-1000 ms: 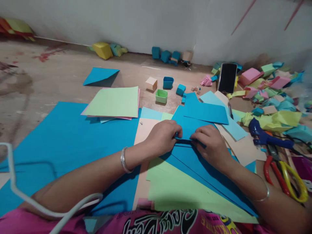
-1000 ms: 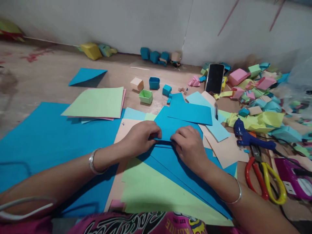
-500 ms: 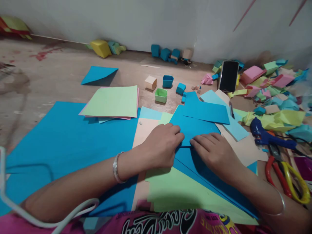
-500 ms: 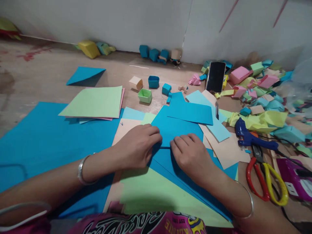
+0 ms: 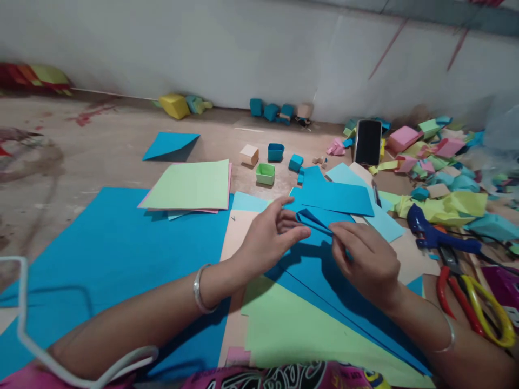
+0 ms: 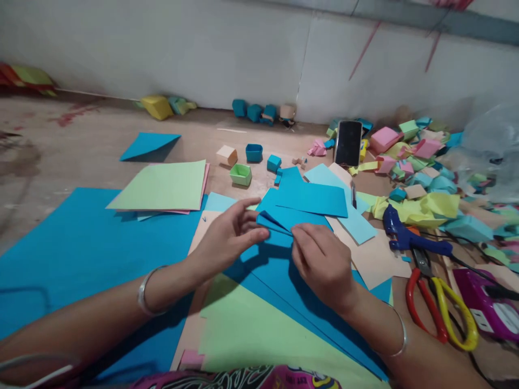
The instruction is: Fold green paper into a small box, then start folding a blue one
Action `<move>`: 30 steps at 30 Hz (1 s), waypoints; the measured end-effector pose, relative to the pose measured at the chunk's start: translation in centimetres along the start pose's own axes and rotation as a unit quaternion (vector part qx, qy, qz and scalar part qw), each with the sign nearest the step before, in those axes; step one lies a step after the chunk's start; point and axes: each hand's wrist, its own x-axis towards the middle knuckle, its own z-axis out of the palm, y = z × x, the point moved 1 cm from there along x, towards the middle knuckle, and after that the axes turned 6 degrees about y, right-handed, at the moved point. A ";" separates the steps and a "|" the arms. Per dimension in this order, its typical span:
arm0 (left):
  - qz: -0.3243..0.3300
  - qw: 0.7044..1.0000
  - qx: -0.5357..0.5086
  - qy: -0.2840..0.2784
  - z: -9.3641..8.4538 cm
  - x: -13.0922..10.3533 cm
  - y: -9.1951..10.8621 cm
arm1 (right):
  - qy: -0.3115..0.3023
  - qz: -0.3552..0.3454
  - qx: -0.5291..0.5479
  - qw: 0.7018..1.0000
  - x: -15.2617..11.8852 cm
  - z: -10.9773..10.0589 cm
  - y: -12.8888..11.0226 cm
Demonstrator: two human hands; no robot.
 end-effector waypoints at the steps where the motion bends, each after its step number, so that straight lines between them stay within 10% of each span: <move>1: -0.048 0.995 -0.070 -0.060 0.6 -0.5 0.1 | 0.015 -0.016 -0.011 1.000 0.0 -0.1 -0.2; 9: 0.022 0.990 -0.081 -0.115 2.0 -2.9 2.1 | 0.047 -0.163 0.049 0.984 -1.0 -0.3 -3.0; 22: 0.099 0.985 -0.017 -0.141 0.2 -2.2 1.1 | -0.043 -0.090 0.157 0.983 0.1 0.1 -2.1; 30: 0.032 0.964 0.006 -0.263 -0.1 -0.9 1.4 | -0.001 0.000 0.150 0.989 0.8 -1.4 -0.5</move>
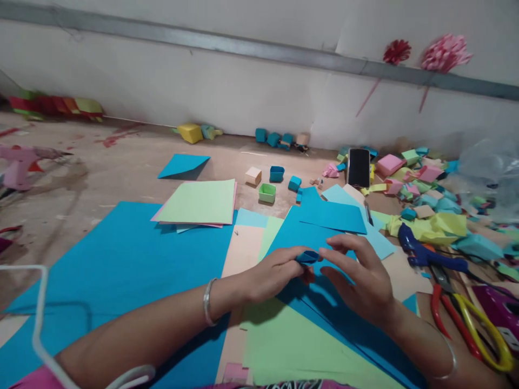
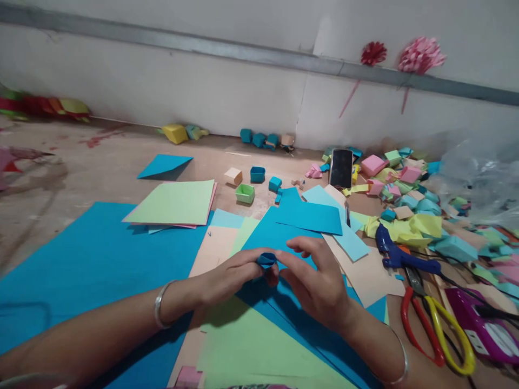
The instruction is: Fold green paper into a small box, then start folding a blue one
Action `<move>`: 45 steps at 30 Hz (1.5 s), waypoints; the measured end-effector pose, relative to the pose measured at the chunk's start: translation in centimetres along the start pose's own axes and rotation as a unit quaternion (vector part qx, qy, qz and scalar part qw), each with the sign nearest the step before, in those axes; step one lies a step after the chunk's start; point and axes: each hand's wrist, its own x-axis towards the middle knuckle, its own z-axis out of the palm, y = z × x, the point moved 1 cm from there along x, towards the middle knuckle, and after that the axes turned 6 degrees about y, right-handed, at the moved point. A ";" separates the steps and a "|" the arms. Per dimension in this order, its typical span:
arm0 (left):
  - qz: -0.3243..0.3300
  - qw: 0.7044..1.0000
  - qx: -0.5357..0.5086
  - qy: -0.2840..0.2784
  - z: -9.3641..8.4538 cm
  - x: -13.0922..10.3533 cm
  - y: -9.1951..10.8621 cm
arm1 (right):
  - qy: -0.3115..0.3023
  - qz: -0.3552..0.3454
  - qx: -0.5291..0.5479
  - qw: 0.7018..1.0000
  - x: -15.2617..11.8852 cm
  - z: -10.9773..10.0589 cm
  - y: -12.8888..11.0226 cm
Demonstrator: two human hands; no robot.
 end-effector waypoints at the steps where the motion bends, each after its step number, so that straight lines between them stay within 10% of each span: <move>1: -0.006 1.000 0.003 -0.005 0.0 0.0 0.1 | -0.001 -0.003 0.002 1.000 0.1 0.0 -0.1; 8: -0.040 0.991 0.128 -0.015 0.5 -0.5 1.0 | 0.018 -0.036 0.035 0.999 0.5 -0.3 -0.6; 25: 0.111 0.938 0.329 0.020 1.7 -1.2 -1.3 | -0.045 0.080 0.208 0.974 0.8 -0.2 0.2; 45: 0.056 0.985 0.157 -0.050 1.3 -0.8 0.3 | -0.010 0.030 0.125 0.992 0.7 -0.5 0.1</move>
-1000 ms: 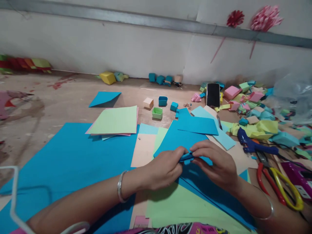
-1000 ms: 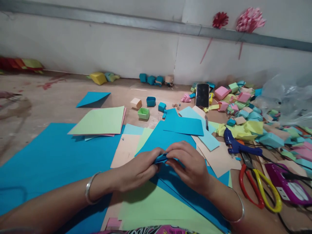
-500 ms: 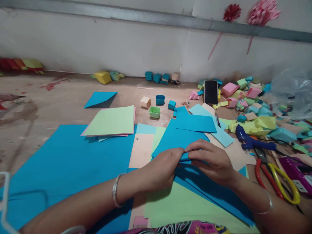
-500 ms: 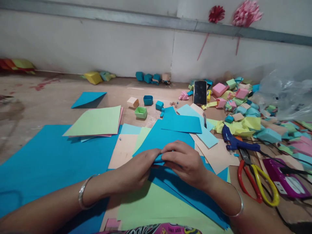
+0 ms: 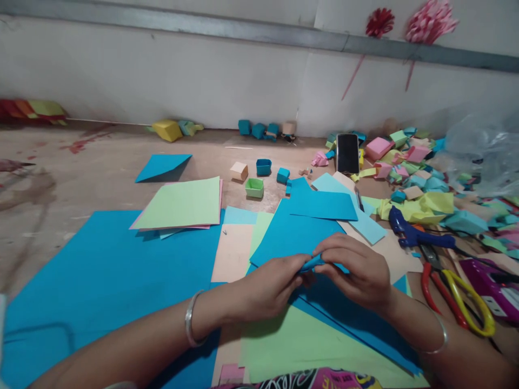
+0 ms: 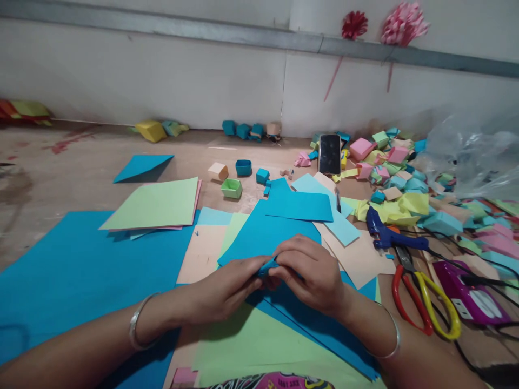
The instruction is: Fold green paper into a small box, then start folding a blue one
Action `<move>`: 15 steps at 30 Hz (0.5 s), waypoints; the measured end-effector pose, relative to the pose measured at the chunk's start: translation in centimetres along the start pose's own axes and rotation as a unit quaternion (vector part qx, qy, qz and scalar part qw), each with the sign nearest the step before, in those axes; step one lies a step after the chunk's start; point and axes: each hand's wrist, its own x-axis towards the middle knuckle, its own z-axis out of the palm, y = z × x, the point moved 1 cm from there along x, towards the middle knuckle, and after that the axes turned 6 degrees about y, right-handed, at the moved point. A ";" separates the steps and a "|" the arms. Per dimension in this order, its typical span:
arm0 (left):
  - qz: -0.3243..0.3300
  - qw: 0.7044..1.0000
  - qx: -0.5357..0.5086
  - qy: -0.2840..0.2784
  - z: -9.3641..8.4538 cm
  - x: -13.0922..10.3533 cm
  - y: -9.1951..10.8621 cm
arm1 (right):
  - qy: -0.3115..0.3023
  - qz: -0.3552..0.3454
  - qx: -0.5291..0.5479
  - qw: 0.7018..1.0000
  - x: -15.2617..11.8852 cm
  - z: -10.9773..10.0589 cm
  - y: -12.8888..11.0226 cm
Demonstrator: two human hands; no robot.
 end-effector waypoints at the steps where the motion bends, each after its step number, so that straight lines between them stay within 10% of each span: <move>1: 0.000 1.000 -0.015 -0.006 0.0 0.0 0.1 | 0.004 0.001 -0.008 1.000 0.0 0.0 -0.1; 15: -0.048 0.986 -0.151 -0.049 0.4 -0.5 0.1 | 0.016 0.005 -0.028 0.999 0.0 -0.2 -0.8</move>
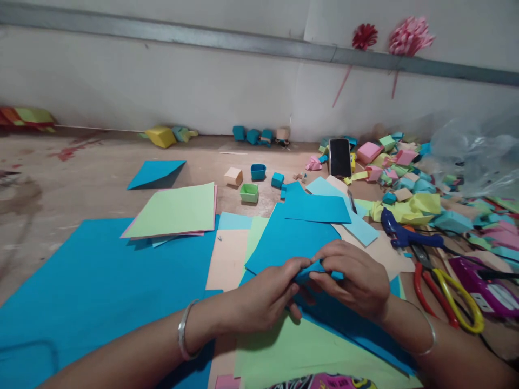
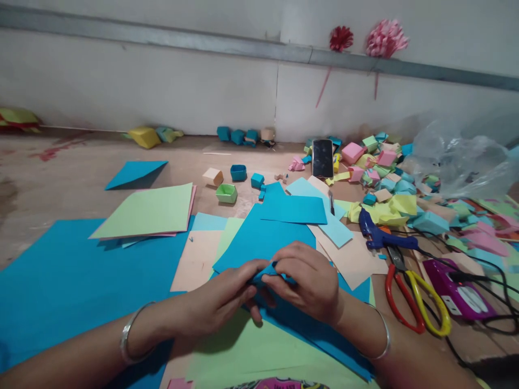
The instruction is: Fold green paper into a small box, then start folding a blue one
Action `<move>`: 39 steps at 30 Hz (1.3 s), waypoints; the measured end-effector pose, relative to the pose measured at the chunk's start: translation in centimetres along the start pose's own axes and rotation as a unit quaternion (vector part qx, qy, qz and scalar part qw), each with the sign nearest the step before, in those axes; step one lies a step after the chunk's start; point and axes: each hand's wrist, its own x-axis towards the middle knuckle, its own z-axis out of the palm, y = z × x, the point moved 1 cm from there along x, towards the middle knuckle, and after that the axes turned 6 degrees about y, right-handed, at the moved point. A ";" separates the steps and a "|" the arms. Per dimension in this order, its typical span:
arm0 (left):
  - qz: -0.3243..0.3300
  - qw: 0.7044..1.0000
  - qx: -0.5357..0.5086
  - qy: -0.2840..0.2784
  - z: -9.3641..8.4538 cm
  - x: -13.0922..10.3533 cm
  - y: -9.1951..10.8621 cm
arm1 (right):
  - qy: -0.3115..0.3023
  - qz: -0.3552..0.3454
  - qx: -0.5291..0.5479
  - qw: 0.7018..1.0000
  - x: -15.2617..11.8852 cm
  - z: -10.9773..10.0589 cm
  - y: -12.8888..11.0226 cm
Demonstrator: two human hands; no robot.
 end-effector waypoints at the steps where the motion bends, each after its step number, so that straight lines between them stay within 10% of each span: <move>1: -0.006 1.000 -0.004 0.003 0.1 0.0 -0.1 | 0.005 0.009 0.015 1.000 -0.1 0.1 0.0; 13: -0.026 0.998 -0.063 0.014 0.2 0.3 -0.4 | 0.057 0.196 0.147 0.968 -2.1 0.8 0.8; 19: -0.059 0.981 -0.126 0.133 0.7 0.7 -0.8 | 0.059 0.192 0.096 0.975 -1.3 0.5 1.0; 29: 0.012 0.925 0.281 0.255 -1.5 0.5 -1.1 | -0.071 0.242 0.035 0.967 -0.1 0.2 2.0; 39: -0.034 0.940 0.235 0.244 -2.6 1.3 -1.6 | -0.144 0.273 0.001 0.951 -0.7 1.3 2.8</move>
